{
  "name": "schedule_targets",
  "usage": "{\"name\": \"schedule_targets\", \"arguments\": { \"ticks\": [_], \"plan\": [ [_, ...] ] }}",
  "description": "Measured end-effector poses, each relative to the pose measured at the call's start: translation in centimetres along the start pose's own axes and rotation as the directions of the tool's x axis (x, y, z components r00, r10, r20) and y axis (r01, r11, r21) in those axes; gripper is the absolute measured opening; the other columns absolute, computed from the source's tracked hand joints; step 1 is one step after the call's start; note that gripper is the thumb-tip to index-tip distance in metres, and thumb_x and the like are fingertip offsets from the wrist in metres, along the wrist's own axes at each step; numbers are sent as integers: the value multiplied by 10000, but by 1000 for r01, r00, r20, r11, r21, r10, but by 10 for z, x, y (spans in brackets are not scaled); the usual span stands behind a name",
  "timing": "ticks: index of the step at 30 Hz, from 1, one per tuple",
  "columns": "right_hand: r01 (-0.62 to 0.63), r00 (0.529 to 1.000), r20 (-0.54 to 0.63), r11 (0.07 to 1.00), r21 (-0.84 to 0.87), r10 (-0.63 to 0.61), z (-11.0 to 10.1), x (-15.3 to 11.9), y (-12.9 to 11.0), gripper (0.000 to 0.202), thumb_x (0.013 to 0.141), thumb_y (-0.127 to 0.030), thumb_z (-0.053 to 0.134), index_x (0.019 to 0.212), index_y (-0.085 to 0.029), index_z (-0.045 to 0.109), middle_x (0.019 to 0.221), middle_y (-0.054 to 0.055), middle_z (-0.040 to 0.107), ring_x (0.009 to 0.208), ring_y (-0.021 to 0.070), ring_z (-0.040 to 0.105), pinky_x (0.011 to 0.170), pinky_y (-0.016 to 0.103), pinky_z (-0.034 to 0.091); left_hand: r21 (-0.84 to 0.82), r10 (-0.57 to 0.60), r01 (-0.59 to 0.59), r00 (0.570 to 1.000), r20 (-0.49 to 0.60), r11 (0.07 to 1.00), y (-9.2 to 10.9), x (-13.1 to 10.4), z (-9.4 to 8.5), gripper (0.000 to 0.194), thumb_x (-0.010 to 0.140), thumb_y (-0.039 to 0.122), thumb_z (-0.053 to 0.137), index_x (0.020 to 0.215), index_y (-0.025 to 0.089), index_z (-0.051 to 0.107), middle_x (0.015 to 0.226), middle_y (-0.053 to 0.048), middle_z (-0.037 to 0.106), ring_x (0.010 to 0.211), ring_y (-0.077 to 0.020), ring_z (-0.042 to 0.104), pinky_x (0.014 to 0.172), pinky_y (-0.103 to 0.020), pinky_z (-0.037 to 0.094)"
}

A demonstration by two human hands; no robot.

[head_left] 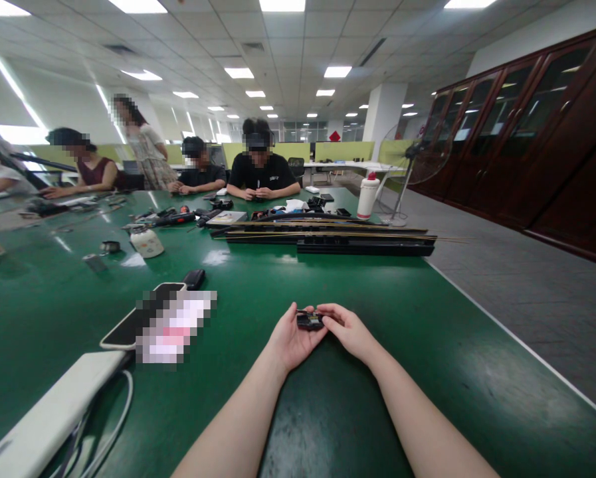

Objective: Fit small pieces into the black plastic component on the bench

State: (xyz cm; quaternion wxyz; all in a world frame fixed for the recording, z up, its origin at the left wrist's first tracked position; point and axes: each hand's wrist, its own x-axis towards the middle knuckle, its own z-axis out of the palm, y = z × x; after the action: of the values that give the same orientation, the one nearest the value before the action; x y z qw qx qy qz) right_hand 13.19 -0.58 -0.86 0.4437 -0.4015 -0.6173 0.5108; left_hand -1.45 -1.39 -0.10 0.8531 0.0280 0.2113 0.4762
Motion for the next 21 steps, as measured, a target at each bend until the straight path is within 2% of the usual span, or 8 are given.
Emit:
{"name": "schedule_targets", "arguments": {
  "ticks": [7, 21],
  "plan": [
    [-5, 1000, 10, 1000, -9, 5, -1, 0, -2, 239, 726, -257, 573, 957, -198, 592, 1010, 57, 664, 973, 185, 604, 955, 393, 409, 8, 0, 0, 1000, -11, 1000, 0, -1, 0, 425, 904, 402, 292, 753, 106, 557, 837, -116, 600, 836, -208, 612, 763, -372, 511],
    [-14, 1000, -7, 1000, -4, 14, -1, -1, -4, 253, 705, -312, 614, 934, -204, 609, 969, 54, 673, 944, 199, 612, 937, 402, 417, 13, 11, -10, 999, -34, 1000, 0, -3, 3, 434, 904, 400, 287, 718, 105, 545, 832, -118, 598, 809, -217, 619, 711, -369, 524]
  ]
}}
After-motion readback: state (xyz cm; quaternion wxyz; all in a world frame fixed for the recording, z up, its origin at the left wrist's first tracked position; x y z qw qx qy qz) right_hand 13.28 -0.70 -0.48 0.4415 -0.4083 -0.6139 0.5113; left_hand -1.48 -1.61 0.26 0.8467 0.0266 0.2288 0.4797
